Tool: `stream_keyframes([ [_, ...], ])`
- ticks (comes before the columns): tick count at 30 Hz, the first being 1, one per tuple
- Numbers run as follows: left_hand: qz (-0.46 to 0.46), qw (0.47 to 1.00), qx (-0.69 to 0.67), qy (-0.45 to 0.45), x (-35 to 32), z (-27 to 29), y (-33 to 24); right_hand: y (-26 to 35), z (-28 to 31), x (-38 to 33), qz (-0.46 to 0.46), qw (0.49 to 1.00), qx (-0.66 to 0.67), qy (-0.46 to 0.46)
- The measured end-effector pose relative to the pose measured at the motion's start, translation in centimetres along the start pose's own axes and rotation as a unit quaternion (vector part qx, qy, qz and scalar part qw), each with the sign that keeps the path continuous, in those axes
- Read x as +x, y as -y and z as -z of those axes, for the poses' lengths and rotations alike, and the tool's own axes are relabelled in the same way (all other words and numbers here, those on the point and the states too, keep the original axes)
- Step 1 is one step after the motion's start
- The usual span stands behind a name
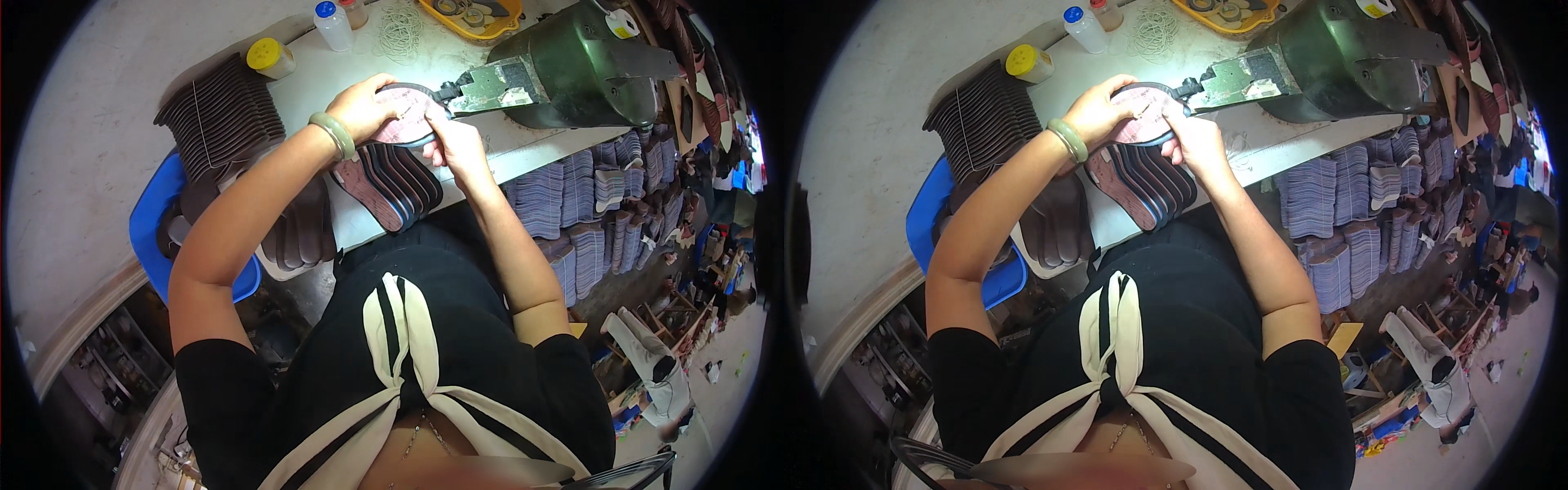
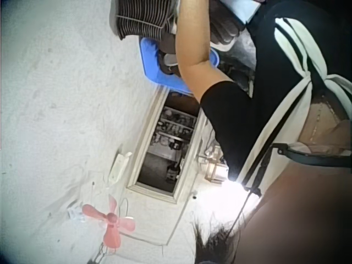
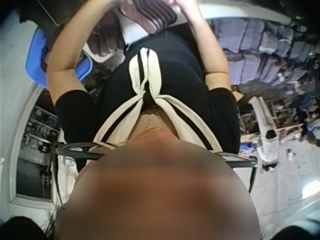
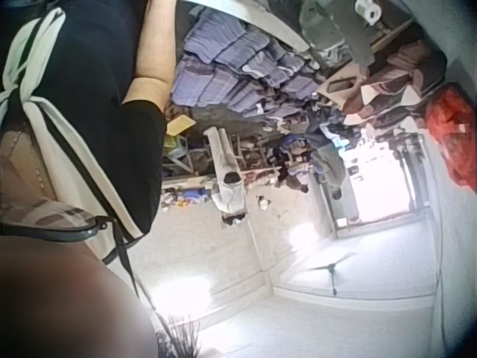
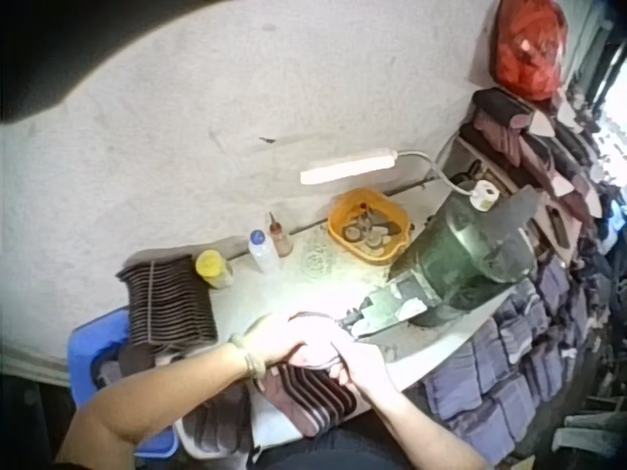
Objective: The recorder is using a specialized shoe-stitching machine to attach or finish the soles of slippers/shoes.
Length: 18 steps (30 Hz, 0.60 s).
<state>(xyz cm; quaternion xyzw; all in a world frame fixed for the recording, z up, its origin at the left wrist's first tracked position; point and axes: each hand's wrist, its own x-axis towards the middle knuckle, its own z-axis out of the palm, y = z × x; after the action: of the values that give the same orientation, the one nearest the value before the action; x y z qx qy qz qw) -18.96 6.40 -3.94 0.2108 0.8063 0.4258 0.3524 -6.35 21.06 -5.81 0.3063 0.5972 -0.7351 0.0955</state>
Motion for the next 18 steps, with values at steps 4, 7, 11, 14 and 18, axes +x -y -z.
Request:
stream_keyframes([
  [4,0.026,0.998,-0.013,-0.056,-0.9,-0.8,0.0,0.1,0.0,0.3,0.023,0.999,-0.009,-0.03],
  [7,0.011,0.996,0.01,-0.091,-1.2,-1.5,1.2,0.1,-0.2,0.4,0.035,0.998,-0.024,-0.049],
  [11,0.045,0.993,0.006,-0.107,-1.4,-2.4,1.4,0.1,0.0,0.5,0.049,0.996,-0.038,-0.069],
  [14,0.039,0.992,0.003,-0.117,-1.8,-2.9,1.2,-0.1,0.1,0.4,0.074,0.993,-0.044,-0.075],
  [18,0.031,0.992,-0.036,-0.114,-1.8,-3.6,1.9,-0.7,0.3,-0.3,0.159,0.981,-0.084,-0.076],
])
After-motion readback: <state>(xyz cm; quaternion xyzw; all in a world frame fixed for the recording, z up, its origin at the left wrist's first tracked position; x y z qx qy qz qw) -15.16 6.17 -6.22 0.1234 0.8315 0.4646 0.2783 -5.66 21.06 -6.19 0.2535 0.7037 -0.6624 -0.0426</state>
